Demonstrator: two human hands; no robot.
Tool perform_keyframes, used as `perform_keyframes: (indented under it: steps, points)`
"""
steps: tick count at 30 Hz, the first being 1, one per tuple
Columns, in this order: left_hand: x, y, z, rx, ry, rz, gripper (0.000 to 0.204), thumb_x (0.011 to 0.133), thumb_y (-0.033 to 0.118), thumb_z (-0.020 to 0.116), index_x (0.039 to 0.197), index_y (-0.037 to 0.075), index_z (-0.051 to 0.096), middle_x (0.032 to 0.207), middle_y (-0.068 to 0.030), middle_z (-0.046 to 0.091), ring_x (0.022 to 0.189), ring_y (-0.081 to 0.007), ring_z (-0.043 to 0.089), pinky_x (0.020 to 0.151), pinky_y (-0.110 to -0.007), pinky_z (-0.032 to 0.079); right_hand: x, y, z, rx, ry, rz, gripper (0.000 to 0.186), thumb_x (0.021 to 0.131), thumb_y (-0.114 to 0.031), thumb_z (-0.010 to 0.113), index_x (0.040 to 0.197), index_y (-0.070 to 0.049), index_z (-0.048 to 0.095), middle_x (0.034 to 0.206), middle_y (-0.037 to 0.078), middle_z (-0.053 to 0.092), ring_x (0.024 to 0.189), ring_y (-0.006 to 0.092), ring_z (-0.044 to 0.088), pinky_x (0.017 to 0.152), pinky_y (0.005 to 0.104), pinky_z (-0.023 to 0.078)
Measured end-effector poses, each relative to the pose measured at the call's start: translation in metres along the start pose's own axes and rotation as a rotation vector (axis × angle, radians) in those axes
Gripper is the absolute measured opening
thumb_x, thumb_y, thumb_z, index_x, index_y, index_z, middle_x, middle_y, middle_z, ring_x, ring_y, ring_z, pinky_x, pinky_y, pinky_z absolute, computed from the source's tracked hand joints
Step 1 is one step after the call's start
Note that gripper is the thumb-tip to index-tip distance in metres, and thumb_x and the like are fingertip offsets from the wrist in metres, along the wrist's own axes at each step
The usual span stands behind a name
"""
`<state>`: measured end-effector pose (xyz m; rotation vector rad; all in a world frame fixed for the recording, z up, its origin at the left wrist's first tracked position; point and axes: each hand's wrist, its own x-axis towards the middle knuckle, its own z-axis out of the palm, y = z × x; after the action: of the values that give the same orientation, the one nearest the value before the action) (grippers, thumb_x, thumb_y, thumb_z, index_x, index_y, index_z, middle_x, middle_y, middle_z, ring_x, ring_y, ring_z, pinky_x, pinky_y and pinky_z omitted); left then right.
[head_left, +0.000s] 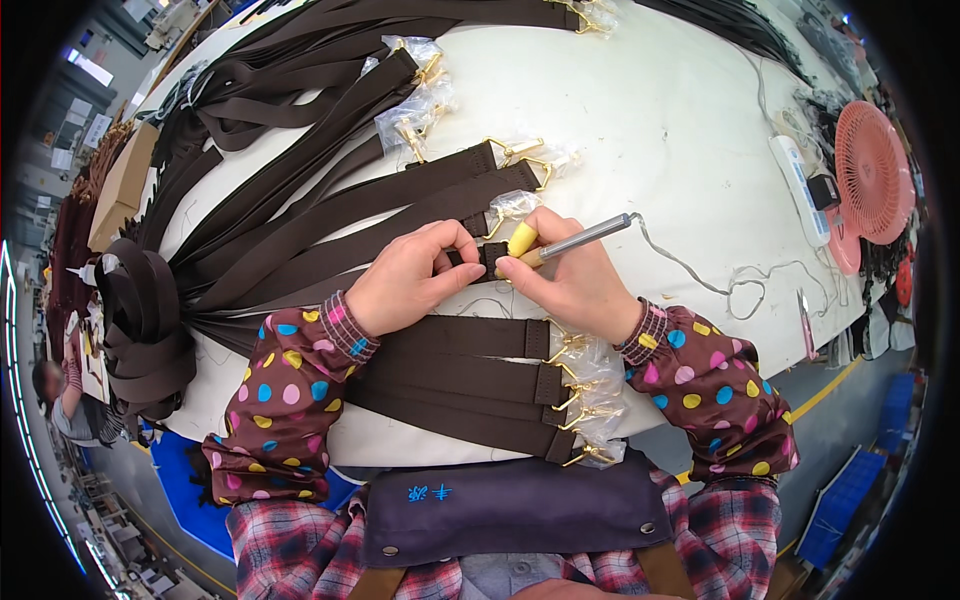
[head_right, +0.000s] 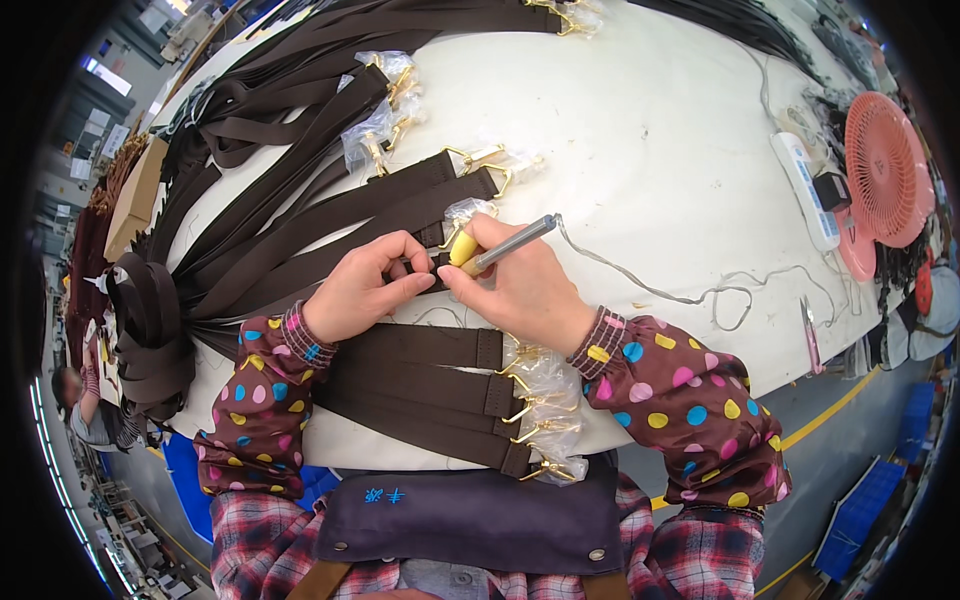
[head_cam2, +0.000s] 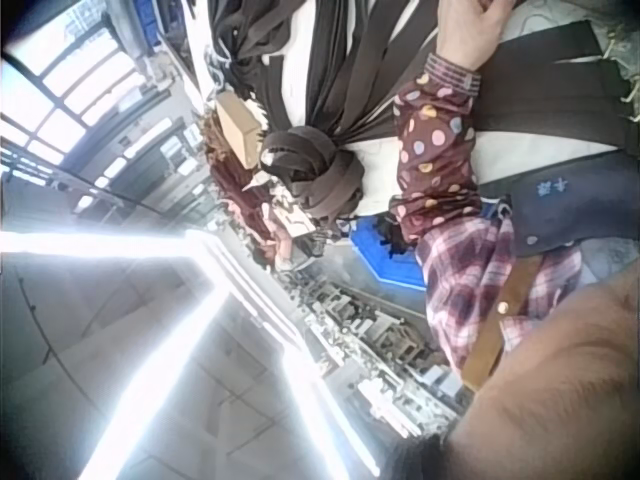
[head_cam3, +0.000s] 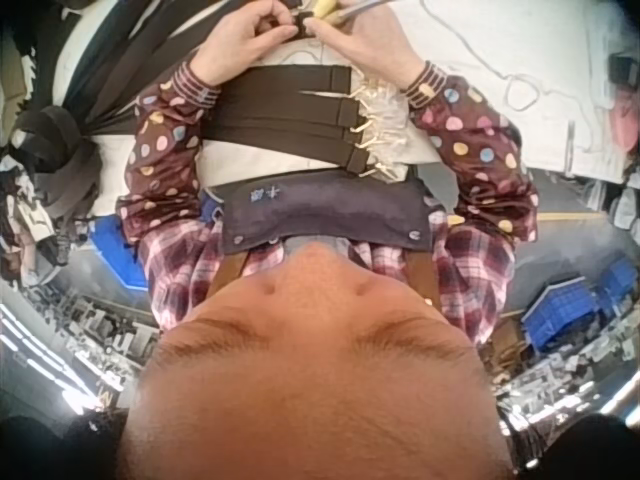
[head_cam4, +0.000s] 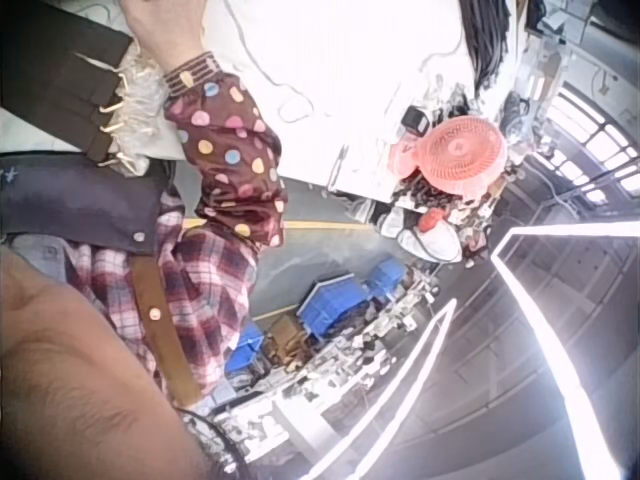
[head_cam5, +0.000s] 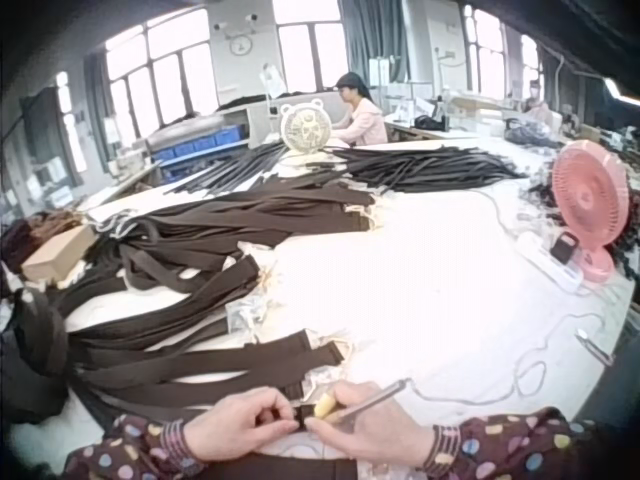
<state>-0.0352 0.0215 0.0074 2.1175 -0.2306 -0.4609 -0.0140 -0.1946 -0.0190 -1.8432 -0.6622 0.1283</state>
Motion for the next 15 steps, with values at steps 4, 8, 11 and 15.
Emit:
perform_keyframes:
  steps: [4, 8, 11, 15]
  points:
    - [0.000, 0.000, 0.000, 0.002, -0.002, -0.001, 0.017, 0.087, 0.015, 0.068, 0.091, 0.003, 0.058, 0.084, -0.0046, 0.058, 0.060, -0.0098, 0.054, 0.055, -0.027, 0.044, 0.000, 0.003, 0.001, -0.006, 0.006, -0.011, 0.022, 0.084, -0.013, 0.070, 0.082, -0.002, 0.051, 0.069, 0.006, 0.055, 0.062, 0.0131, 0.050, 0.056, 0.0294, 0.040]
    - [0.001, 0.000, 0.000, 0.001, -0.004, 0.019, 0.016, 0.089, 0.015, 0.067, 0.092, 0.004, 0.057, 0.078, -0.0019, 0.056, 0.058, -0.0073, 0.052, 0.052, -0.024, 0.042, 0.000, 0.003, 0.001, -0.020, 0.011, -0.023, 0.023, 0.084, -0.014, 0.071, 0.081, -0.002, 0.051, 0.069, 0.006, 0.055, 0.061, 0.0136, 0.050, 0.056, 0.0297, 0.040]
    - [0.001, -0.005, 0.000, -0.010, -0.004, 0.030, 0.014, 0.093, 0.014, 0.065, 0.096, 0.005, 0.055, 0.067, 0.0038, 0.053, 0.054, -0.0024, 0.049, 0.046, -0.020, 0.040, 0.000, 0.002, 0.001, -0.032, 0.004, -0.020, 0.023, 0.085, -0.014, 0.071, 0.082, -0.002, 0.051, 0.070, 0.006, 0.056, 0.061, 0.0132, 0.051, 0.056, 0.0294, 0.040]
    - [0.003, 0.006, -0.003, -0.005, -0.018, -0.038, 0.014, 0.092, 0.013, 0.065, 0.098, 0.005, 0.055, 0.073, 0.0010, 0.055, 0.057, -0.0041, 0.051, 0.050, -0.021, 0.043, -0.003, 0.004, 0.002, 0.048, 0.030, 0.016, 0.021, 0.087, -0.011, 0.068, 0.086, -0.002, 0.049, 0.074, 0.004, 0.057, 0.064, 0.0104, 0.051, 0.057, 0.0277, 0.041]
